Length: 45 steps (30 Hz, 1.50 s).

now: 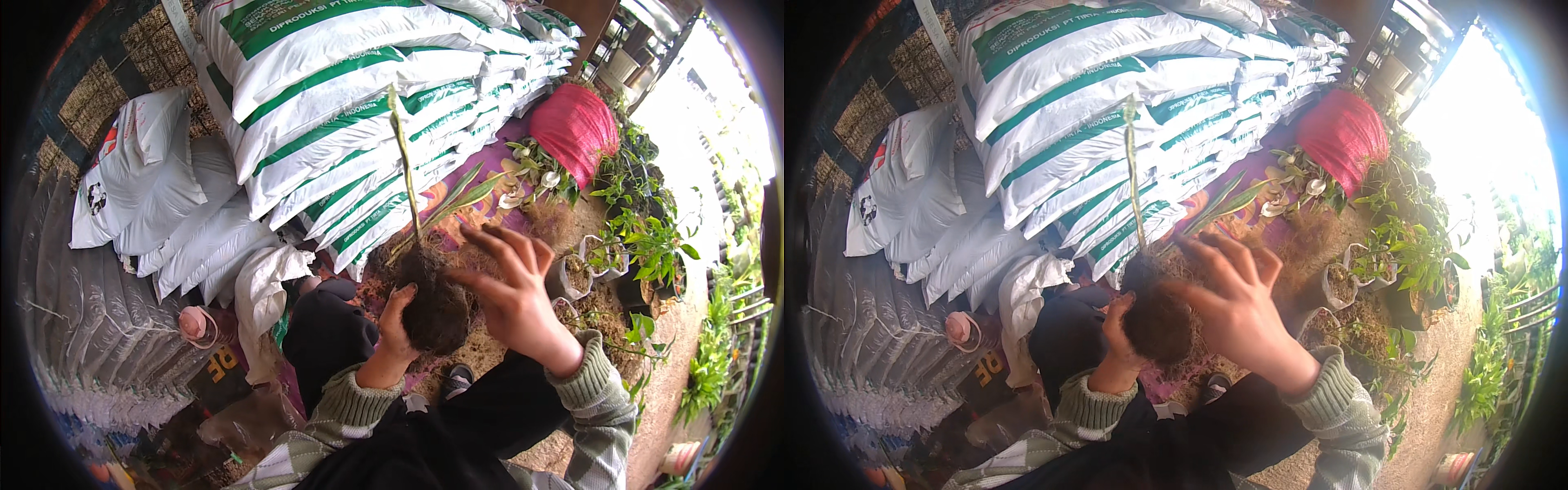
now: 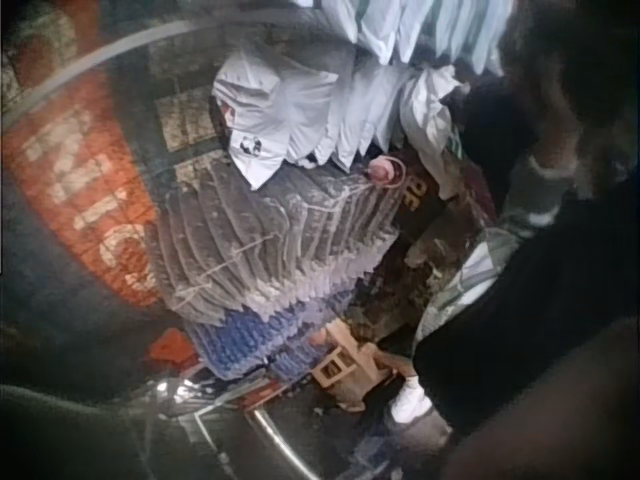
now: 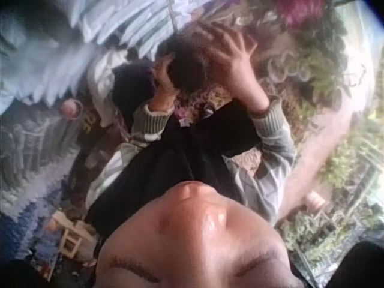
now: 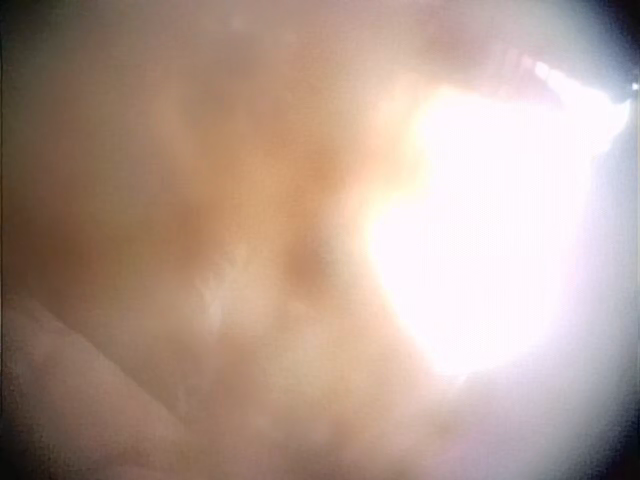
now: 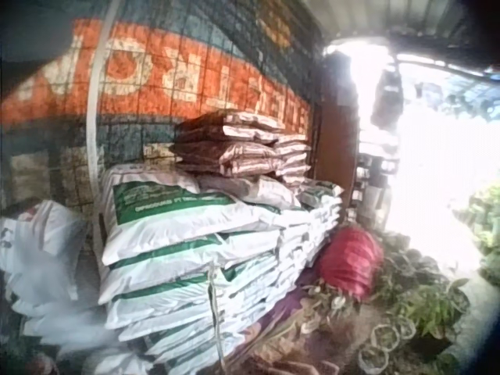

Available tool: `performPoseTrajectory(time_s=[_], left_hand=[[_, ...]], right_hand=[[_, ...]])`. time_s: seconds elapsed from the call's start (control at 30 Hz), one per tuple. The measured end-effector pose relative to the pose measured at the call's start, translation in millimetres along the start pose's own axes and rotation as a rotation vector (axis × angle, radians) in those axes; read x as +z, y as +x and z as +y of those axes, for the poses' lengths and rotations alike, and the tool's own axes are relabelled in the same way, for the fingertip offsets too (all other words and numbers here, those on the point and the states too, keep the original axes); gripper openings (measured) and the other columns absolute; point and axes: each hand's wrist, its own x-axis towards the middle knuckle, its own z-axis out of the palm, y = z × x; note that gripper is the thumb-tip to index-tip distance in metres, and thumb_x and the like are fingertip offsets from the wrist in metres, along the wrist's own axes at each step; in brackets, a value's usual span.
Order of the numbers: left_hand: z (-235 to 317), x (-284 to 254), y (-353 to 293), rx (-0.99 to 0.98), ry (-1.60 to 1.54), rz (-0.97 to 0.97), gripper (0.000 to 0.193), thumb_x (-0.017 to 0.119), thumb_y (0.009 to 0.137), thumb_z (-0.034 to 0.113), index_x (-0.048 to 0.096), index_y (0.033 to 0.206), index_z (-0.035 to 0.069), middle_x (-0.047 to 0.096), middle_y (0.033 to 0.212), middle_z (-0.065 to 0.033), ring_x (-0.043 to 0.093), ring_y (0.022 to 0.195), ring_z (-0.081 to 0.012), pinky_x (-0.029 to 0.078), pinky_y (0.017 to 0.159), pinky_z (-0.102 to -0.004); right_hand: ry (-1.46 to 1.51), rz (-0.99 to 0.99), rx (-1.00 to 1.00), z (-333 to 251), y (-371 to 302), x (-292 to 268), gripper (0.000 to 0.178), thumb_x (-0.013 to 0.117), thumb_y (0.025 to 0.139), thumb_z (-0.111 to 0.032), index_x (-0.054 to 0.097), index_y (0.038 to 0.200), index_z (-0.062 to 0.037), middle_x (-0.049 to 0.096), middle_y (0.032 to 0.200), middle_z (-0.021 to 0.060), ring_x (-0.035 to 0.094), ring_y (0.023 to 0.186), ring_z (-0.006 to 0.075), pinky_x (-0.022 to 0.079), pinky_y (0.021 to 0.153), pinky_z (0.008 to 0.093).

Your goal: The person is wrapping a plant's root ball with fibrous material, likely coconut coir, by hand. They repeatedly pick up strands of the material and press them around the roots to form a compact bundle.

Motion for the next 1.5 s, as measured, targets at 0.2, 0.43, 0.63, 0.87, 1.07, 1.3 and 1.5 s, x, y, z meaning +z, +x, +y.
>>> performPoseTrajectory(time_s=[0.2,0.43,0.63,0.87,1.07,1.3,1.5], left_hand=[[0.2,5.9,-0.6,0.036,0.025,0.04,0.052,0.043,0.089,0.04,0.053,0.123,0.002,0.063,0.107,-0.0113,0.062,0.096,-0.0249,0.05,0.086,-0.0387],[0.6,2.0,2.1,0.025,-0.188,-0.116,0.052,0.045,0.089,0.036,0.05,0.126,0.0,0.062,0.112,-0.0156,0.062,0.1,-0.028,0.05,0.089,-0.0417],[-1.2,8.6,0.0,0.05,0.038,0.05,0.051,0.042,0.09,0.039,0.053,0.122,0.001,0.062,0.11,-0.0127,0.061,0.098,-0.0249,0.049,0.087,-0.0392],[-1.1,16.6,3.4,0.063,0.172,0.151,0.049,0.043,0.09,0.037,0.055,0.12,0.001,0.063,0.111,-0.0122,0.062,0.099,-0.024,0.05,0.088,-0.0386],[-4.6,13.9,4.9,0.06,-0.018,0.14,0.049,0.042,0.09,0.037,0.056,0.12,0.001,0.064,0.107,-0.0119,0.063,0.096,-0.0242,0.05,0.086,-0.0372],[-7.1,2.6,9.5,0.009,-0.067,0.106,0.043,0.045,0.091,0.035,0.061,0.111,0.001,0.066,0.1,-0.0112,0.065,0.09,-0.023,0.052,0.081,-0.0359],[-4.4,-0.7,10.9,0.022,-0.101,0.012,0.034,0.048,0.092,0.028,0.059,0.113,0.002,0.066,0.104,-0.0112,0.065,0.093,-0.0228,0.053,0.083,-0.0363]], right_hand=[[0.038,-0.047,0.052,0.2,-1.4,8.1,0.05,0.058,0.065,0.003,0.069,0.106,-0.0207,0.047,0.138,0.0062,0.042,0.124,0.0292,0.025,0.097,0.0477],[0.059,-0.051,0.023,6.0,0.4,9.1,0.055,0.054,0.062,0.006,0.068,0.109,-0.0183,0.049,0.136,0.0103,0.045,0.121,0.0317,0.028,0.099,0.0453],[0.054,-0.056,0.063,12.8,-3.1,9.3,0.054,0.058,0.063,0.003,0.067,0.11,-0.0209,0.045,0.139,0.0074,0.042,0.124,0.0303,0.027,0.096,0.0495],[0.06,-0.046,0.051,19.6,-12.5,5.4,0.046,0.059,0.065,0.003,0.069,0.105,-0.0187,0.049,0.135,0.0059,0.045,0.121,0.0283,0.027,0.097,0.0466],[0.143,-0.033,0.049,20.1,-23.4,19.1,0.052,0.061,0.063,0.005,0.07,0.107,-0.0201,0.056,0.127,0.0034,0.05,0.116,0.0245,0.028,0.095,0.043],[0.128,0.015,-0.011,18.1,-24.5,14.5,0.051,0.06,0.058,0.0,0.072,0.102,-0.0226,0.054,0.13,0.004,0.047,0.118,0.0293,0.029,0.093,0.0445],[0.047,-0.08,-0.073,16.2,-28.5,11.2,0.056,0.063,0.057,-0.004,0.069,0.108,-0.0252,0.051,0.133,0.0042,0.045,0.12,0.0285,0.029,0.092,0.0484]])
